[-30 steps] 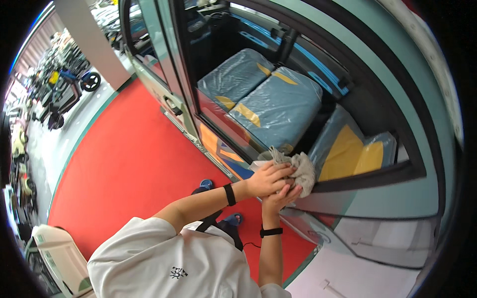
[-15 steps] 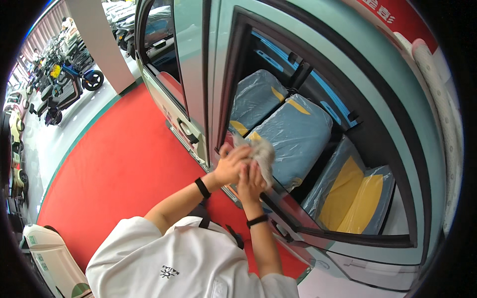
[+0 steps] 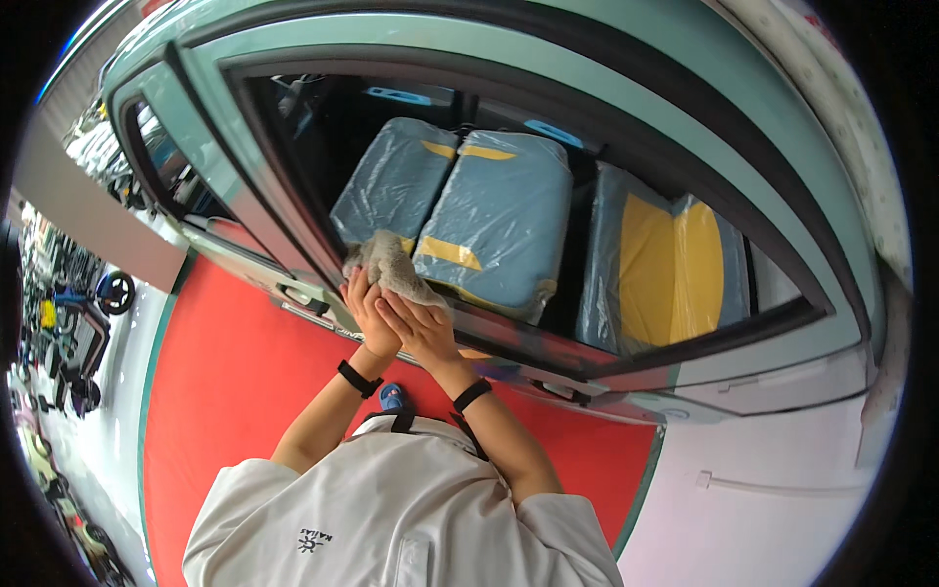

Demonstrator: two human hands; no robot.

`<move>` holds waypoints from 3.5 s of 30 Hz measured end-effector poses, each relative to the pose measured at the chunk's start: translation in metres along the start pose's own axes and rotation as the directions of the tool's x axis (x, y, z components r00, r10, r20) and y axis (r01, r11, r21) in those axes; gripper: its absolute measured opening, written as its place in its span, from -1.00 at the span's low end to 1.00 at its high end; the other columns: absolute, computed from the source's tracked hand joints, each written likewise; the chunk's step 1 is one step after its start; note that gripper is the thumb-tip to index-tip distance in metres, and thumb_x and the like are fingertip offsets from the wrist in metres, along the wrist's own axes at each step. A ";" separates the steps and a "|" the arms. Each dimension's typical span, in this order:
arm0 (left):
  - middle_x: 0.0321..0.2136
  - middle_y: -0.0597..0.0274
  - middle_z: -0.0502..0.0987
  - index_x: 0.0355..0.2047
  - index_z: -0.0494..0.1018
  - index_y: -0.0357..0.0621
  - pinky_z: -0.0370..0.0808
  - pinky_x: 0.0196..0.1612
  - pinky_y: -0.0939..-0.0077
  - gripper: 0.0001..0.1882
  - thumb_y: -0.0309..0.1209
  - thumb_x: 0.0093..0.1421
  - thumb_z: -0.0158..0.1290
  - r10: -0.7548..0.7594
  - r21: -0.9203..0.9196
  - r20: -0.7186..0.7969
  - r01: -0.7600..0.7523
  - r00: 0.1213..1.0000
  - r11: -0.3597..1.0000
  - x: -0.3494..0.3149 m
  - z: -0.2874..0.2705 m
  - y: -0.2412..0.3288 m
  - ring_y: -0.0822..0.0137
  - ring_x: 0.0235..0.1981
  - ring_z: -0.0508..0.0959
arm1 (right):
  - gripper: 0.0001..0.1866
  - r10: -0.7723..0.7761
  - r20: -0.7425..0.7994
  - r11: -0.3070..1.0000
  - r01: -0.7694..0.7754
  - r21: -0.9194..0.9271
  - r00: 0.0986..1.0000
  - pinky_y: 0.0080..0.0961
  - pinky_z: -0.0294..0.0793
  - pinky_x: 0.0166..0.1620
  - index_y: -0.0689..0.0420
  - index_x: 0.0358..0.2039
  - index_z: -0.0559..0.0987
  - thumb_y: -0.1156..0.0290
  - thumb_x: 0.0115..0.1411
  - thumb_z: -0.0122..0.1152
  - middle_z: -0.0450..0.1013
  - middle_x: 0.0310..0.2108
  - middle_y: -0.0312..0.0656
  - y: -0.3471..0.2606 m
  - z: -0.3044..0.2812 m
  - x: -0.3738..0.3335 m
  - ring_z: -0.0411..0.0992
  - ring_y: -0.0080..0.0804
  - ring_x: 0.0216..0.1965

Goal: Cleaning the window and door frame of a small electric vehicle with a cloth.

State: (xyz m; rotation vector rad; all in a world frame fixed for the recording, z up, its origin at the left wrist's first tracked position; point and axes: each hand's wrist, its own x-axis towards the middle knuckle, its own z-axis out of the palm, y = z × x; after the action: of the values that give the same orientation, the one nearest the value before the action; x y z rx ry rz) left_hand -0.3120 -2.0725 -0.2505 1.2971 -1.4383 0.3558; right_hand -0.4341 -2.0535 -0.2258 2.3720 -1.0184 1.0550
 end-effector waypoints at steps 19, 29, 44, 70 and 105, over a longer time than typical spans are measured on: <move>0.25 0.08 0.46 -0.12 0.55 0.09 0.27 0.24 0.02 -0.71 -0.25 0.13 0.22 0.296 -0.378 0.071 -0.249 0.952 0.892 -0.102 0.077 0.273 0.00 0.26 0.41 | -0.22 0.339 -0.105 0.909 -0.354 -0.219 0.935 0.36 0.24 0.19 0.20 0.29 0.23 0.23 0.18 0.42 0.17 0.28 0.21 0.130 -0.156 -0.253 0.22 0.40 0.21; 0.38 0.33 0.34 0.05 0.43 0.28 0.20 0.30 0.16 -0.62 -0.20 0.21 0.12 0.668 -0.293 0.198 -0.607 0.717 0.738 -0.041 0.026 0.167 0.26 0.33 0.38 | -0.24 0.379 -0.023 0.924 -0.376 0.070 0.925 0.35 0.14 0.27 0.21 0.27 0.30 0.21 0.15 0.43 0.28 0.28 0.13 0.063 -0.051 -0.170 0.24 0.26 0.29; 0.29 -0.24 0.37 -0.05 0.43 -0.17 0.27 0.34 -0.17 -0.72 -0.45 0.22 0.05 0.157 -0.172 0.258 -0.114 0.953 0.978 -0.032 -0.027 -0.070 -0.13 0.26 0.45 | -0.29 0.222 0.242 0.956 -0.259 0.134 0.945 0.09 0.11 0.35 0.16 0.24 0.45 0.30 0.03 0.34 0.44 0.21 -0.03 -0.053 0.064 -0.021 0.27 -0.07 0.32; 0.27 -0.26 0.30 0.16 0.39 -0.27 0.27 0.34 0.02 -0.54 -0.53 0.22 0.05 -0.151 -0.332 0.640 0.448 0.753 0.830 -0.198 0.048 0.280 -0.30 0.33 0.26 | -0.34 0.599 0.505 0.797 -0.527 -0.296 0.622 0.04 0.10 0.40 0.18 0.34 0.38 0.30 0.23 0.19 0.24 0.42 -0.05 0.084 -0.194 -0.284 0.09 -0.11 0.48; 0.26 -0.08 0.43 -0.06 0.59 -0.18 0.50 0.11 0.08 -0.65 -0.57 0.09 0.17 -0.212 -0.189 0.315 0.280 0.925 0.941 -0.025 -0.063 -0.029 -0.21 0.10 0.50 | -0.32 0.251 0.577 0.844 -0.467 0.262 0.777 -0.06 0.32 0.29 0.24 0.23 0.40 0.39 0.08 0.33 0.44 0.18 0.12 -0.057 0.049 -0.027 0.34 0.05 0.28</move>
State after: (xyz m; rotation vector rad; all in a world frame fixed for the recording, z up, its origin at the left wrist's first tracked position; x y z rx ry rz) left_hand -0.2609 -2.0203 -0.2628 1.3576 -1.4835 -0.1773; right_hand -0.3805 -2.0293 -0.2795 2.9723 -1.6595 0.7885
